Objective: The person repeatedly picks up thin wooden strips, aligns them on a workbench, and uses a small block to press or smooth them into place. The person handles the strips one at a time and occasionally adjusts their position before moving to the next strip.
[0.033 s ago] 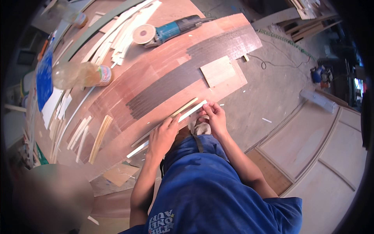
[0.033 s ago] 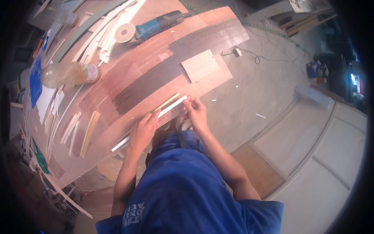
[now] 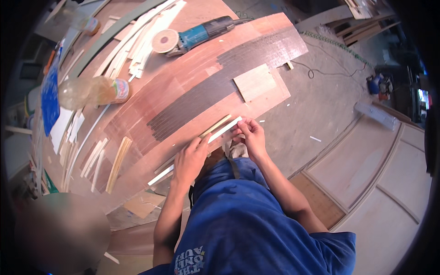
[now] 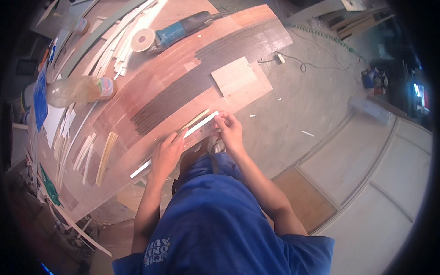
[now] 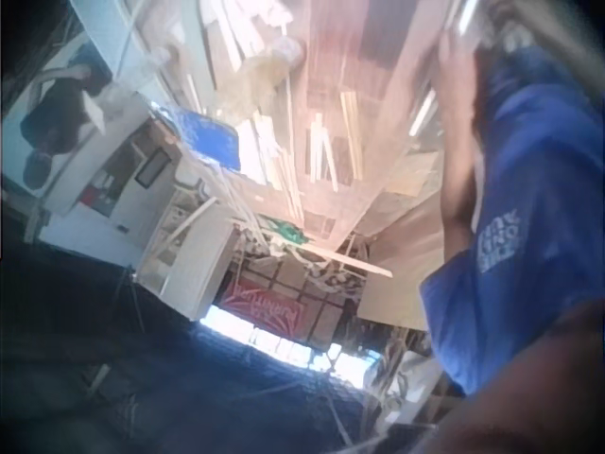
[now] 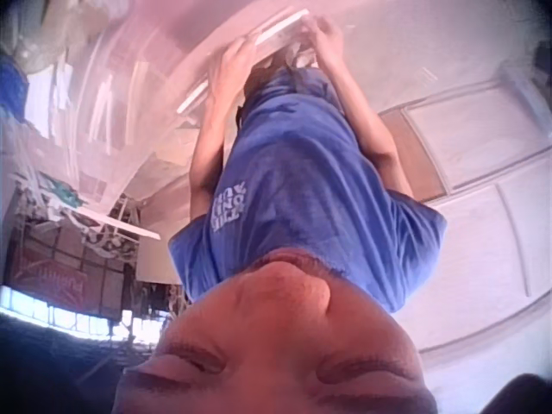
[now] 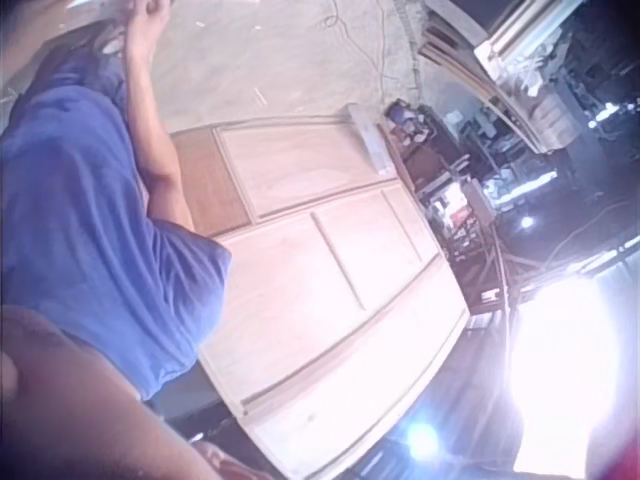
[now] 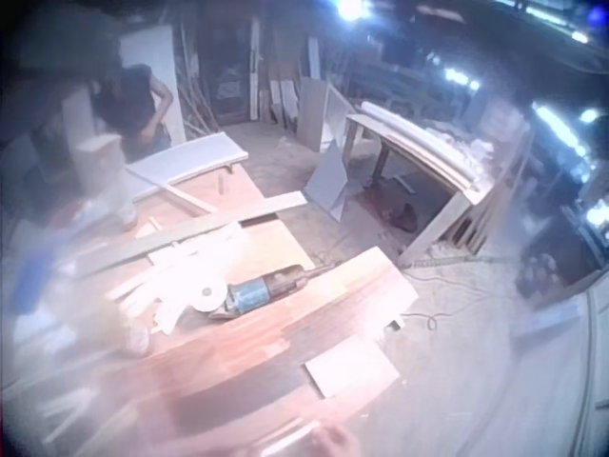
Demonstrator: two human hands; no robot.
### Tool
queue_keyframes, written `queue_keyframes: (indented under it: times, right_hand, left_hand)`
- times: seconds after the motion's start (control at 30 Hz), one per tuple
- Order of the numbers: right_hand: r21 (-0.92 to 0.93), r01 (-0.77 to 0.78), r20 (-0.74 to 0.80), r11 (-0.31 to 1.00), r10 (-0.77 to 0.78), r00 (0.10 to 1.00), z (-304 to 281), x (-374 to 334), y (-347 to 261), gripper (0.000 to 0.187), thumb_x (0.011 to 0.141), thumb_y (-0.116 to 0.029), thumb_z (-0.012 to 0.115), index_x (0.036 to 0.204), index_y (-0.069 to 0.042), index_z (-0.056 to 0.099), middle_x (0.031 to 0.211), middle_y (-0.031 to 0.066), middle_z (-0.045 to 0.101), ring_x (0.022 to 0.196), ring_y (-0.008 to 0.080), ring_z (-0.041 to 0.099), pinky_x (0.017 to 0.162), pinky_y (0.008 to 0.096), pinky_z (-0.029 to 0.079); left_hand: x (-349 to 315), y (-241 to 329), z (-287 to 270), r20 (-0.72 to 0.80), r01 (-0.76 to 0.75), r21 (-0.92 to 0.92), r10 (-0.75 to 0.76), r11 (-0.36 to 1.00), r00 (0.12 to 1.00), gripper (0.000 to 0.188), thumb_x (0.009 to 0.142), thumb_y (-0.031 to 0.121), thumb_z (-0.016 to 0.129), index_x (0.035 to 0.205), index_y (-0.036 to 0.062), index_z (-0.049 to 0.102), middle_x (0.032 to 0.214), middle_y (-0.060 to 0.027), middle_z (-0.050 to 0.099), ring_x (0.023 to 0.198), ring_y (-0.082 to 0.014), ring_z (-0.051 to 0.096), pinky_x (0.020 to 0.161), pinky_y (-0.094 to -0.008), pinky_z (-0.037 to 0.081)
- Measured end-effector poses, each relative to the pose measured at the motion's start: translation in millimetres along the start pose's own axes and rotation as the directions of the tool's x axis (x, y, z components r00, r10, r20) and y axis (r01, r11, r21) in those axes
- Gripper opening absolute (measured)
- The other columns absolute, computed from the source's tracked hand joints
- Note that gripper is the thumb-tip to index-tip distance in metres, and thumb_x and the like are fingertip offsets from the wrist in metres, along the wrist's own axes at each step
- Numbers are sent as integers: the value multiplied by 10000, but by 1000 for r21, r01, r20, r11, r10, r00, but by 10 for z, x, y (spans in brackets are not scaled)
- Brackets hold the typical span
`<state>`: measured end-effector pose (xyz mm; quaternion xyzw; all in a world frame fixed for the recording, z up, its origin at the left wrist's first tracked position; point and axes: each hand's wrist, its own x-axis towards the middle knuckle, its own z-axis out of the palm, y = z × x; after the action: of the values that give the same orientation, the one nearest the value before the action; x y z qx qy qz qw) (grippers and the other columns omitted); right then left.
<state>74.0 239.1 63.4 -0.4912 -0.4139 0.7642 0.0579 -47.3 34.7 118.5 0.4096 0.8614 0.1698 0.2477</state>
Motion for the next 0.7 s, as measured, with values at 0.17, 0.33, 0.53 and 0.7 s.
queue_keyframes:
  times: [0.17, 0.33, 0.53, 0.7]
  right_hand:
    - [-85, -12, 125, 996, 23, 992, 2, 222, -22, 155, 1091, -182, 671, 1129, -39, 718, 970, 22, 755, 821, 81, 702, 704, 257, 604]
    - [-403, 74, 95, 912, -39, 995, 20, 374, -105, 211, 1067, -201, 710, 1077, 1, 770, 837, 35, 740, 684, 85, 670, 577, 261, 549]
    - [-460, 59, 99, 886, -15, 995, 23, 353, -244, 212, 1066, -217, 713, 1075, -11, 761, 861, 31, 731, 727, 94, 682, 594, 267, 557]
    - [8, -52, 174, 999, 50, 984, 314, -96, -490, 140, 1104, -173, 644, 1163, -53, 687, 935, 34, 710, 847, 113, 693, 717, 295, 597]
  left_hand:
    - [60, -32, -57, -64, 47, -12, -47, 999, 997, 421, 1020, 155, 682, 1440, 162, 655, 1202, -58, 680, 926, -335, 738, 787, -499, 599]
    - [91, -70, -9, -61, 100, -4, -100, 995, 993, 385, 1030, 156, 671, 1415, 153, 671, 1340, -56, 668, 993, -337, 746, 825, -503, 607]
    - [63, 34, 24, -127, 93, -92, -105, 991, 986, 368, 1021, 129, 682, 1389, 121, 676, 1398, -61, 665, 1004, -345, 756, 830, -481, 621]
    - [-148, 362, 15, -284, 82, -326, -181, 942, 942, 348, 1017, 90, 691, 1364, 74, 672, 1208, -116, 712, 924, -363, 745, 743, -459, 608]
